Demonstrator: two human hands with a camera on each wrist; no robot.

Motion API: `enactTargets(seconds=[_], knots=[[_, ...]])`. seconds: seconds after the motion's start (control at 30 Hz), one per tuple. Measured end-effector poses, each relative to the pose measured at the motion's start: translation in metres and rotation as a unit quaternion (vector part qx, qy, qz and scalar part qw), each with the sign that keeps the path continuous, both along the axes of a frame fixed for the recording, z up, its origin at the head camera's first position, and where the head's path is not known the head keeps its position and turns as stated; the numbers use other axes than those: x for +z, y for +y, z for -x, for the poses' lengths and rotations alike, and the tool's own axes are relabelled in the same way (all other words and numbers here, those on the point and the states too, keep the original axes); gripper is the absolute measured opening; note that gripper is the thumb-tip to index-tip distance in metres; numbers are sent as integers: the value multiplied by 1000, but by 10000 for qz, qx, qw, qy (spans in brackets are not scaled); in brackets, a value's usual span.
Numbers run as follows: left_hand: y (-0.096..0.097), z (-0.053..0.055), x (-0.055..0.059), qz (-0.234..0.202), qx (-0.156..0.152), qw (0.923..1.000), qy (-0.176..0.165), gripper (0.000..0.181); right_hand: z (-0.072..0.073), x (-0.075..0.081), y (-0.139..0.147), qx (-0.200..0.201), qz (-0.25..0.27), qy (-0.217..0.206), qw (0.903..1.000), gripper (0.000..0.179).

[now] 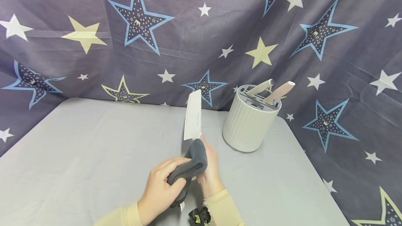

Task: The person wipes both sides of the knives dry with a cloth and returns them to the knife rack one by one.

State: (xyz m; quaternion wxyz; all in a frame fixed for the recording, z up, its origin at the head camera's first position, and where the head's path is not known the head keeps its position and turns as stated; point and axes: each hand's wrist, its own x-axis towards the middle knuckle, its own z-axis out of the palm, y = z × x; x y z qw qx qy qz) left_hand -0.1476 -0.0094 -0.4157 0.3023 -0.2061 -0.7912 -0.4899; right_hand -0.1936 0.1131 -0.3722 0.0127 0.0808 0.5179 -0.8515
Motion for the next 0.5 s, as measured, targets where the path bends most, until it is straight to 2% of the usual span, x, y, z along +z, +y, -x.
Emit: enactTargets(seconds=[0.07,0.17,0.23,0.37,0.5], knots=[[0,-2,0,-17,-126,9999,-30,49,-2,8,1,254,122,-89,9996,31],[0,-5,0,-20,-322,9995,-49,48,-5,18,1,436,49,-211,9988,32],[0,-7,1,-33,-456,9989,-52,49,-6,22,2,437,-238,-251,9984,34],[0,-9,1,-111,-756,9971,-31,48,-6,23,4,428,-609,-206,9970,36],[0,-9,1,-186,-951,9953,35,47,-6,19,6,492,-497,-187,9974,35]])
